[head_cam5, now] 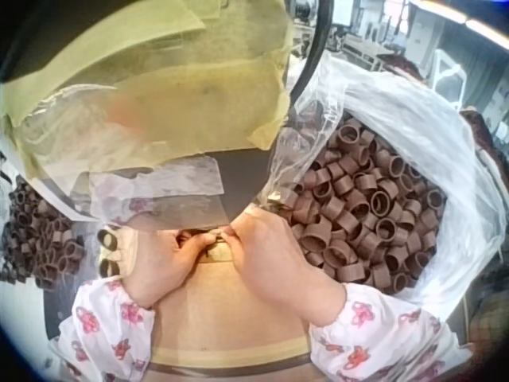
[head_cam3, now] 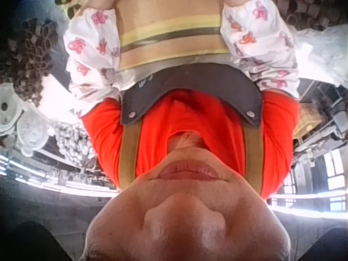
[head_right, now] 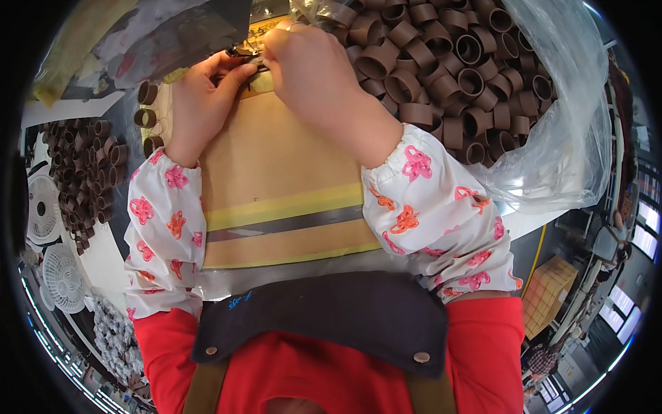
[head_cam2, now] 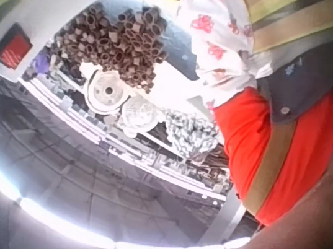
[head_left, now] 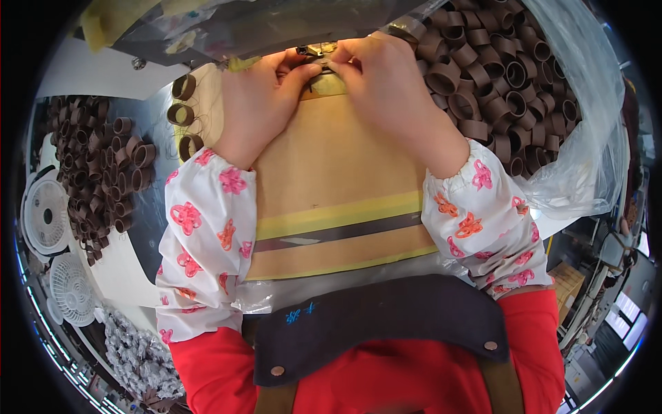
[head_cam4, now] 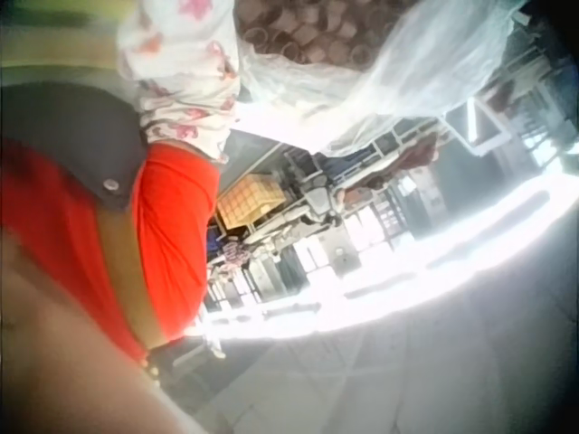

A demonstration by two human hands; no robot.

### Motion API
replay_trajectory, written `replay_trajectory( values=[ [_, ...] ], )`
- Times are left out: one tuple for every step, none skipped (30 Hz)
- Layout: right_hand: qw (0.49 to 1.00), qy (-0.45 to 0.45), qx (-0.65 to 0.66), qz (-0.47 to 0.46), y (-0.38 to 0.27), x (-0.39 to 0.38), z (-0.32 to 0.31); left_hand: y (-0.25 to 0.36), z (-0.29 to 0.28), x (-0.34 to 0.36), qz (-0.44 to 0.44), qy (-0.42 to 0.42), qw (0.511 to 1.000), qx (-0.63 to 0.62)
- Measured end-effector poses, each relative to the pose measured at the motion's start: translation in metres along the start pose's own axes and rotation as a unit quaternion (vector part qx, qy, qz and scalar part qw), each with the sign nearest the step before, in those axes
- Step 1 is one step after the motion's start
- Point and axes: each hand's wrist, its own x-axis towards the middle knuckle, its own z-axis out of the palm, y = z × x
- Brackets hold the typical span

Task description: Sewing small brown leather loops using an industrial sewing machine.

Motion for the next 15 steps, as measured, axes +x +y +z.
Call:
replay_trajectory(
  values=[
    [1.000, 0.006, -0.002, 0.006, 0.001, -0.001, 0.000, 0.006, 0.000, -0.001, 0.000, -0.003, 1.000, 0.020],
    [1.000, 0.006, -0.002, 0.002, 0.002, -0.001, 0.000, 0.011, 0.001, 0.000, 0.004, -0.006, 0.999, 0.038],
    [1.000, 0.006, -0.002, -0.002, 0.003, -0.001, 0.001, 0.011, 0.001, -0.001, -0.004, -0.002, 1.000, 0.031],
    [1.000, 0.006, -0.001, -0.005, 0.004, -0.001, 0.001, 0.008, 0.000, -0.002, -0.011, 0.003, 1.000, 0.024],
    [1.000, 0.011, -0.007, -0.013, 0.002, 0.000, 0.003, 0.006, -0.001, -0.003, -0.020, 0.008, 1.000, 0.019],
    [1.000, 0.015, -0.013, -0.021, 0.000, 0.001, 0.004, 0.004, -0.001, -0.003, -0.019, 0.008, 1.000, 0.010],
    [0.999, 0.019, -0.019, -0.028, -0.001, 0.001, 0.004, 0.003, -0.001, -0.003, -0.018, 0.007, 1.000, 0.001],
    [0.999, 0.022, -0.025, -0.021, 0.000, 0.000, 0.004, 0.002, -0.001, -0.003, -0.018, 0.007, 1.000, -0.009],
    [0.999, 0.024, -0.031, -0.015, 0.001, -0.001, 0.002, 0.004, -0.001, -0.002, -0.014, 0.003, 1.000, 0.005],
    [0.999, 0.027, -0.036, -0.008, 0.002, -0.002, 0.001, 0.010, 0.001, -0.002, -0.011, 0.000, 1.000, 0.019],
    [0.999, 0.027, -0.031, -0.005, 0.002, -0.001, 0.000, 0.016, 0.002, -0.001, -0.003, -0.002, 0.999, 0.032],
    [0.999, 0.026, -0.026, -0.003, 0.003, -0.002, 0.000, 0.015, 0.002, -0.001, 0.000, 0.007, 1.000, 0.029],
    [0.999, 0.026, -0.021, -0.001, 0.003, -0.002, 0.001, 0.012, 0.003, -0.002, 0.004, 0.015, 1.000, 0.027],
    [0.999, 0.025, -0.024, -0.003, 0.003, -0.002, 0.001, 0.011, 0.004, -0.001, 0.010, 0.025, 0.999, 0.022],
    [0.999, 0.024, -0.028, -0.004, 0.004, -0.002, 0.002, 0.014, 0.003, -0.001, 0.006, 0.022, 0.999, 0.038]
  ],
)
